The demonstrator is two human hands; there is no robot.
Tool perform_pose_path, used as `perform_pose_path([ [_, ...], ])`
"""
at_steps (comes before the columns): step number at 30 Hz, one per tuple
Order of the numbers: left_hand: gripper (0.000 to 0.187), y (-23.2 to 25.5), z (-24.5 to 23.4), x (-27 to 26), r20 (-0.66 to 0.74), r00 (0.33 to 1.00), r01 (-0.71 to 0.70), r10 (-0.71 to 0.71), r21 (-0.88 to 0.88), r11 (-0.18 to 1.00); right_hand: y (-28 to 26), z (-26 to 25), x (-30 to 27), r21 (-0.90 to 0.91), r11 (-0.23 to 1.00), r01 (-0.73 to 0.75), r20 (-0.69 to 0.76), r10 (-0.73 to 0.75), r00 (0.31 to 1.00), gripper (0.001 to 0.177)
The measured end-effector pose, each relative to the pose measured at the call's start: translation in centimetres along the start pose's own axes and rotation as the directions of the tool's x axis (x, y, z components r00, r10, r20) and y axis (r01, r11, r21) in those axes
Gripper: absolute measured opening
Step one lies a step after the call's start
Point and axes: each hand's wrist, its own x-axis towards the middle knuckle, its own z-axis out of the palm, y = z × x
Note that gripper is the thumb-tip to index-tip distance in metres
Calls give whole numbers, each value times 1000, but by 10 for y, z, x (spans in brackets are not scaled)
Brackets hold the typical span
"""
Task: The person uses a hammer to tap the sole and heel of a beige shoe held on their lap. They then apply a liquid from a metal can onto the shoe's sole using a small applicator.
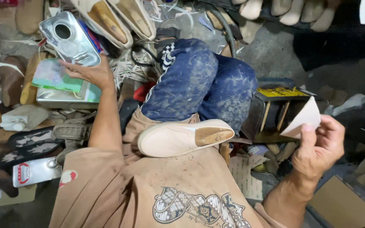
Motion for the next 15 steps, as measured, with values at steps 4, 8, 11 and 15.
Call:
perform_pose_path([
  [4, 149, -15, -13, -1, 90, 993, -79, 76, 26, 997, 5, 7, -10, 110, 994, -28, -11, 29, 1000, 30],
  [8, 94, 98, -70, -4, 381, 862, -233, 334, -289, 929, 23, 21, -10, 268, 954, -133, -91, 162, 983, 42],
  [11, 54, 223, -129, -48, 665, 480, -78, 572, -617, 783, 41, 23, -17, 395, 888, -234, -74, 285, 956, 49],
  [15, 118, 315, -130, -83, 783, -620, -224, 51, -240, 945, 52, 27, -28, 552, 800, -235, -95, 340, 936, 39],
])
